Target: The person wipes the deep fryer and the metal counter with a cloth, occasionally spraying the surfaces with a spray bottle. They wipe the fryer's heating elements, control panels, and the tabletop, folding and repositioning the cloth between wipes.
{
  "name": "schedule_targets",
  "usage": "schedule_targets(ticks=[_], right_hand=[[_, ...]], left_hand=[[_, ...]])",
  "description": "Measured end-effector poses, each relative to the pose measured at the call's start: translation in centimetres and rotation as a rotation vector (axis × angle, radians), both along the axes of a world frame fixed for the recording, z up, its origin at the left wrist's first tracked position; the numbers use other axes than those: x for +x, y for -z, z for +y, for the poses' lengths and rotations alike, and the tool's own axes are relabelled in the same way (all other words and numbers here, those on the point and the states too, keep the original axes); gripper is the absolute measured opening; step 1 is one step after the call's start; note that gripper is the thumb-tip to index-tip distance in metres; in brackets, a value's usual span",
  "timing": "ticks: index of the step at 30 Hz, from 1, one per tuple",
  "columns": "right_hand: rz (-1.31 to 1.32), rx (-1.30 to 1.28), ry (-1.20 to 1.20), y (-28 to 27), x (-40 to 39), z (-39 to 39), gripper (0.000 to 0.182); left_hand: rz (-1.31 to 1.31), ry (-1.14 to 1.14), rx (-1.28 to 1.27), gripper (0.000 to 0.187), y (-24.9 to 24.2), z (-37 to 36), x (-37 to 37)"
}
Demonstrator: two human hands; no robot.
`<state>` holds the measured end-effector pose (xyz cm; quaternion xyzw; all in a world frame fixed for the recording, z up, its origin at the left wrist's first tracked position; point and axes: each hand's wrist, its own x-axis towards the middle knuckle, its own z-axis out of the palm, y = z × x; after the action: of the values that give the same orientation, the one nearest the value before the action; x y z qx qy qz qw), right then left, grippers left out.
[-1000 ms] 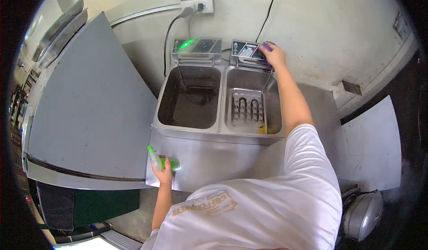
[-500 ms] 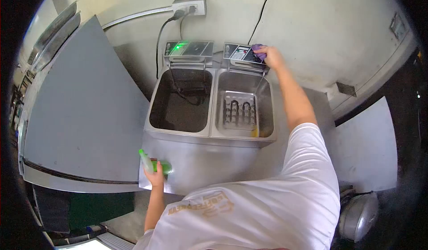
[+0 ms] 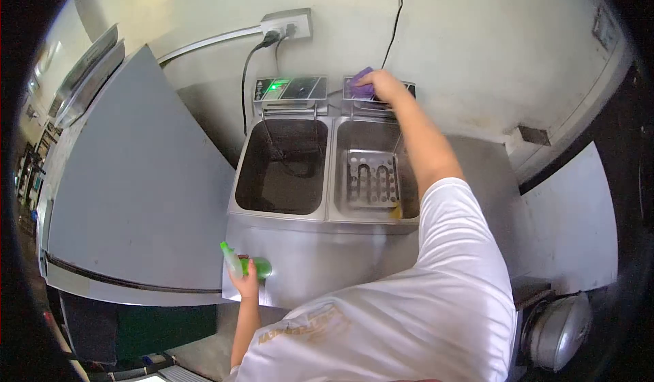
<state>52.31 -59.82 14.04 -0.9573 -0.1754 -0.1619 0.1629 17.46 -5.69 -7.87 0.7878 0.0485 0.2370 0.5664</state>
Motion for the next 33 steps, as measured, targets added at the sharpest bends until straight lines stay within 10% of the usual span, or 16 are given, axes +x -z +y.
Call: schedule_targets(ticks=[13,21,27,33], right_hand=[[-0.259,0.096,0.330,2.7,-5.9,-8.3,0.048],[-0.326,-0.045,0.557,6.0,-10.6,-6.1,0.029],[0.303,-0.188,0.594,-2.5,-12.6,-2.8,0.029],[-0.116,0.029,0.278,0.3,-9.6,3.1,0.041]], left_hand=[[0.009,0.017,0.021,0.037,0.7,0.0,0.1],[0.008,-0.025,-0.027,0.037,0.8,-0.2,0.2],[-0.026,0.019,-0.073,0.030,-1.3,-0.9,0.1],[-0.036,0.018,-0.073,0.031,-1.7,-0.9,0.1]])
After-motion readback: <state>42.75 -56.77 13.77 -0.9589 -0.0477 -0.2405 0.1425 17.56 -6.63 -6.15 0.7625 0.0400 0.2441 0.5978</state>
